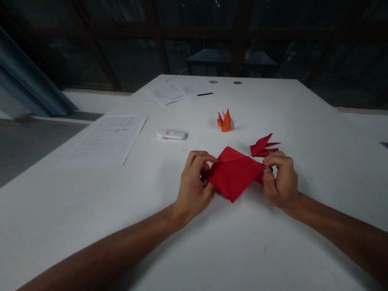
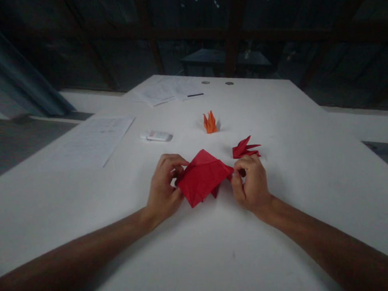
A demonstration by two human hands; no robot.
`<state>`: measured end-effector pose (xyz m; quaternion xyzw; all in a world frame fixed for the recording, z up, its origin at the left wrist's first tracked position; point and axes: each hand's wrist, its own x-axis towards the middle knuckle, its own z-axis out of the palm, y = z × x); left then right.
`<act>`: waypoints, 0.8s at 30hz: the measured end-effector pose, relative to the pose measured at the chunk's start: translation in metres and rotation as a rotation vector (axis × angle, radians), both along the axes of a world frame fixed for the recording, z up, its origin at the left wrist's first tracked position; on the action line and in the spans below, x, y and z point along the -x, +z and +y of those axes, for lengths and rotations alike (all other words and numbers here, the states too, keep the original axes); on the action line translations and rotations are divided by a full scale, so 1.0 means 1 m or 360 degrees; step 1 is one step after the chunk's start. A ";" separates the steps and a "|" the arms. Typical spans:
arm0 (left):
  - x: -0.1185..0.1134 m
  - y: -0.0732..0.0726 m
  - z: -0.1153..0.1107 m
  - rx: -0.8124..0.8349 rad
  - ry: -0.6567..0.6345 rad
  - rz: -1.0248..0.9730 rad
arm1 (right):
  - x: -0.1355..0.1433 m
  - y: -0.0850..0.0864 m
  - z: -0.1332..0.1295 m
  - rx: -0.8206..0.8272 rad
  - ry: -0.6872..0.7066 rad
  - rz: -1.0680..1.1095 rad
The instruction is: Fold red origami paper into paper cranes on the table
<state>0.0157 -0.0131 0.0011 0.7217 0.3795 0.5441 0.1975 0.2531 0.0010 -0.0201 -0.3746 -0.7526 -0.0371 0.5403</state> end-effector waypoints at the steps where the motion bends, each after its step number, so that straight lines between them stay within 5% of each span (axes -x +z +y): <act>1: 0.001 0.000 0.000 -0.0017 0.0013 0.0027 | -0.001 -0.001 0.001 0.0003 -0.0004 0.0041; 9: 0.004 0.001 0.002 -0.0103 0.0073 0.0126 | 0.002 -0.010 0.007 0.0361 -0.0055 0.0448; 16: 0.006 0.004 0.003 -0.0158 0.0014 0.0082 | 0.004 0.011 0.003 0.0179 0.0170 0.0033; 24: 0.008 0.010 0.005 0.0011 -0.0003 -0.0059 | 0.007 0.022 0.000 0.0354 0.0132 0.0137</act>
